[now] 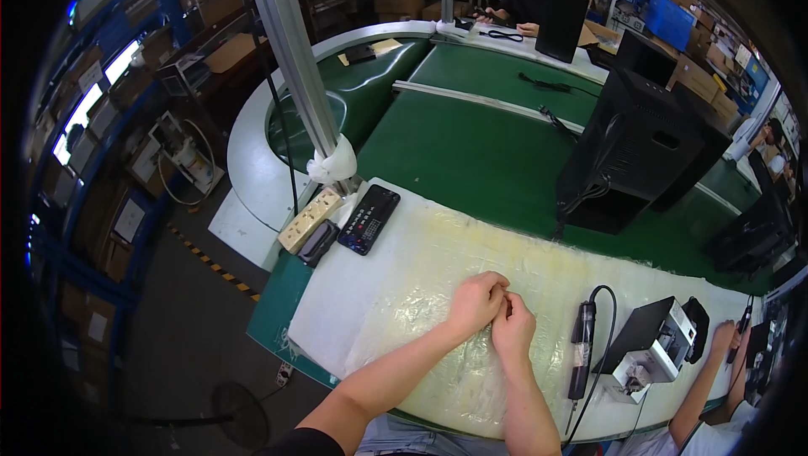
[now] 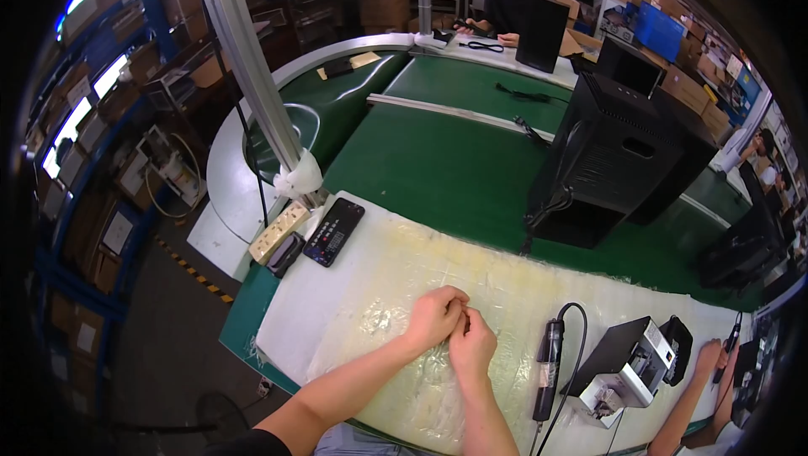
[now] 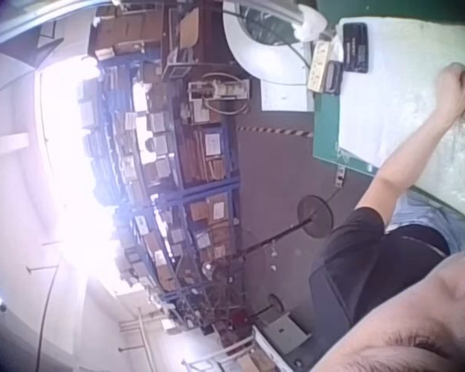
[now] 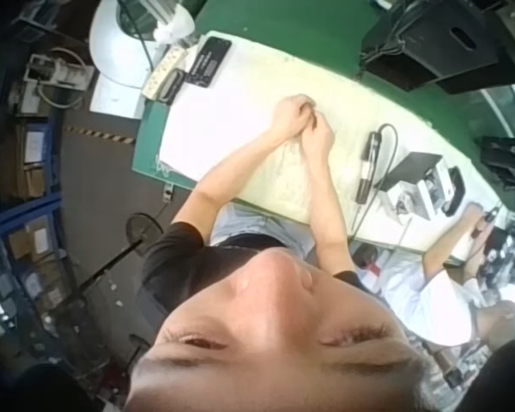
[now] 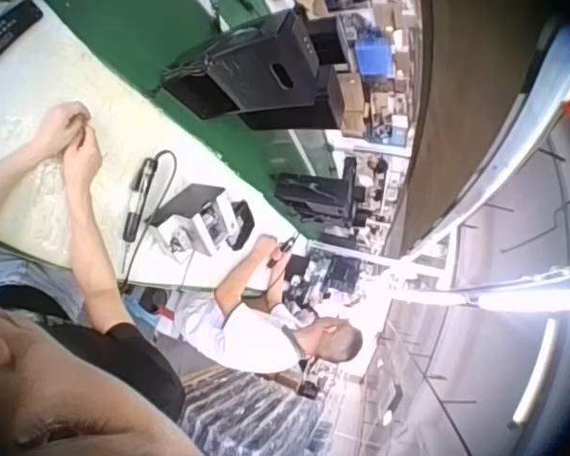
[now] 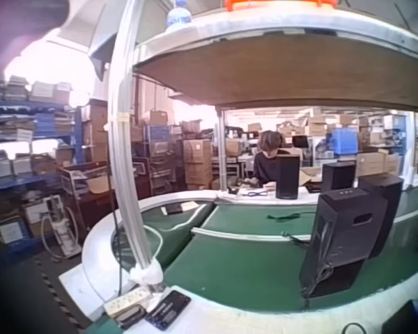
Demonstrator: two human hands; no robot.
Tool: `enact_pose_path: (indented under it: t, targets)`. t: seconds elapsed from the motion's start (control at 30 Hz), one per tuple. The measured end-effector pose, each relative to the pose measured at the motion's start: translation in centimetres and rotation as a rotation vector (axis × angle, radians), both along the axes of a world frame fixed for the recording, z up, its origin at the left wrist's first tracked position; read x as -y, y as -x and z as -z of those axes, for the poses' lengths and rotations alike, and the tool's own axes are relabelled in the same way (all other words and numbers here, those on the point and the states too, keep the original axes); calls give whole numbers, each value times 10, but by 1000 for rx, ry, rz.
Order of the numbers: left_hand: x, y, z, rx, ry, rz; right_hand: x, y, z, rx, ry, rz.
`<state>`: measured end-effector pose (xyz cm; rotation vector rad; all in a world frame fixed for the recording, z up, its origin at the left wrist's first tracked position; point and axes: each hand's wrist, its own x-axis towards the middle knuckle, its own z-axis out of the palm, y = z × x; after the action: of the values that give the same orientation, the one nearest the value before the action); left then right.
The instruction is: Assembling electronic housings by attaching panels with an electric screwdriver on a factory line.
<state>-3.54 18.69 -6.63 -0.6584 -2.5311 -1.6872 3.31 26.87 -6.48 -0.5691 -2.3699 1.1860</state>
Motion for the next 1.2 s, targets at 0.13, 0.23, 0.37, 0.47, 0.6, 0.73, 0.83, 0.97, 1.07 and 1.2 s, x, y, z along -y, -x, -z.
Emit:
enact_pose_path:
  t: [0.13, 0.23, 0.37, 0.47, 0.6, 0.73, 0.83, 0.97, 1.07, 1.2]
  targets:
    - [0, 0, -1, 24, -4, -4, 0, 1, 1, 8, -9, 0]
    - [0, 0, -1, 12, -1, -6, 1, 1, -1, -13, -12, 0]
    - [0, 1, -2, 3, 7, 1, 0, 2, 0, -18, -28, 0]
    - [0, 0, 1, -4, 17, 7, 1, 0, -5, 18, 19, 6]
    - [0, -1, 1, 37, 14, -5, 1, 0, -1, 11, -5, 5]
    - [0, 0, 0, 32, 10, -13, 0, 0, 1, 3, 0, 3]
    - [0, 1, 2, 11, 25, -3, 0, 1, 0, 2, 2, 3]
    - [0, 1, 1, 26, 25, 3, 0, 1, 2, -5, -4, 6]
    - [1, 0, 2, 15, 27, 8, 0, 0, -1, 14, -11, 8]
    - [0, 0, 3, 21, 29, 7, 0, 0, -1, -2, -26, 8]
